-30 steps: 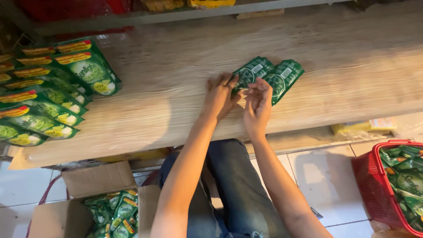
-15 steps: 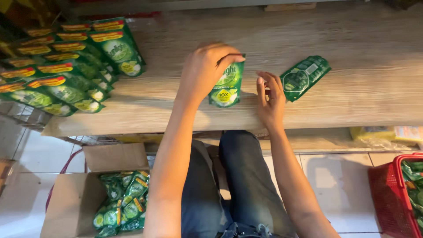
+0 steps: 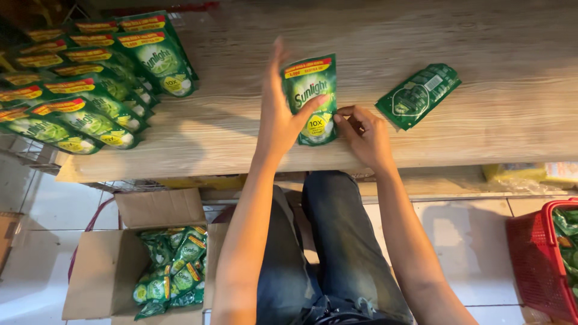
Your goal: The person takes green soap packets from a cardboard box and arranges them in rows on a wooden shelf by hand.
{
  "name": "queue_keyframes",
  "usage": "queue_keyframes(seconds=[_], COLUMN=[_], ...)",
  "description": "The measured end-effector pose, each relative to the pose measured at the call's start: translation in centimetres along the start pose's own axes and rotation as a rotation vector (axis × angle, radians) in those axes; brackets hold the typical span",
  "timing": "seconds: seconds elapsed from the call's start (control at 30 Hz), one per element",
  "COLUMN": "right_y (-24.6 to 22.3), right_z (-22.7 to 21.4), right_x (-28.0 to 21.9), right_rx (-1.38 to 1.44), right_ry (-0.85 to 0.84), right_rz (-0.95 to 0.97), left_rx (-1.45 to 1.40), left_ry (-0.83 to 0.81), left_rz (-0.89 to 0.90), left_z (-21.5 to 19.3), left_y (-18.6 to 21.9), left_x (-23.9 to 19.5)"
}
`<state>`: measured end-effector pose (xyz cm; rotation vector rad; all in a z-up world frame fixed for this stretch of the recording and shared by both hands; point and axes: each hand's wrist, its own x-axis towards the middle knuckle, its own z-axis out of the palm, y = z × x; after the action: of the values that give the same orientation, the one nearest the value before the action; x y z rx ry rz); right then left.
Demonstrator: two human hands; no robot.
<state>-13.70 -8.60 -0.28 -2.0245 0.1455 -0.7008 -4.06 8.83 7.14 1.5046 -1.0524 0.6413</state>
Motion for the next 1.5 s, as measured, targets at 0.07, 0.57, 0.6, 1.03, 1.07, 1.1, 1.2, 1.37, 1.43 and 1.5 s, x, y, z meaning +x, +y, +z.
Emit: queue_keyframes(seconds=[0.07,0.57,0.6,1.03,1.07,1.1,1.2,1.37,1.43,1.5], right_y=[0.3,0.3,0.2,1.7,1.7,1.6,0.5,-3.8,-5.8,-7.6], right_z=[0.1,0.2,0.2,0.5,0.4,0.5,0.3,2.6,4.6,7.3], right_x=[-0.1,0.4,0.5,-0.3,-0.4,-0.4,-0.3,1.2,2.2,3.3], right_rx=[-0.015,0.324,0.360,0.122,0.101,0.079,-0.078,0.071,0.106,0.060], right_ry=[0.015,0.075,0.083,0.101,0.086,0.070,0.000,-0.135,-0.226,-0.346], right_rz=[0.027,0.239,0.250,-0.026,0.010,0.046,-0.012,0.030,-0.013,-0.098], left_rx=[-0.226,-0.480,-0.508,-0.241,-0.130,-0.017,-0.176,-0.083,-0.007,0.105], left_ry=[-0.124,-0.311,-0.284,-0.017,-0.011,-0.007,0.049,0.227,0.264,0.309], left_rz=[-0.491,-0.773,-0.771,-0.828,-0.711,-0.596,-0.725,-0.673,-0.637,-0.596], left_z=[-0.3,-0.2,0.0,1.0,1.0,0.7,-1.0,-7.3,-10.3,-13.0], left_y=[-0.3,-1.0,-1.0,-2.1,-2.3,-2.6,-3.6,-5.8,-7.2,-8.8], left_x=[-1.7,-6.3,-6.2,-6.6,-6.8,-7.0,-7.5,-6.8,-6.0,-5.5])
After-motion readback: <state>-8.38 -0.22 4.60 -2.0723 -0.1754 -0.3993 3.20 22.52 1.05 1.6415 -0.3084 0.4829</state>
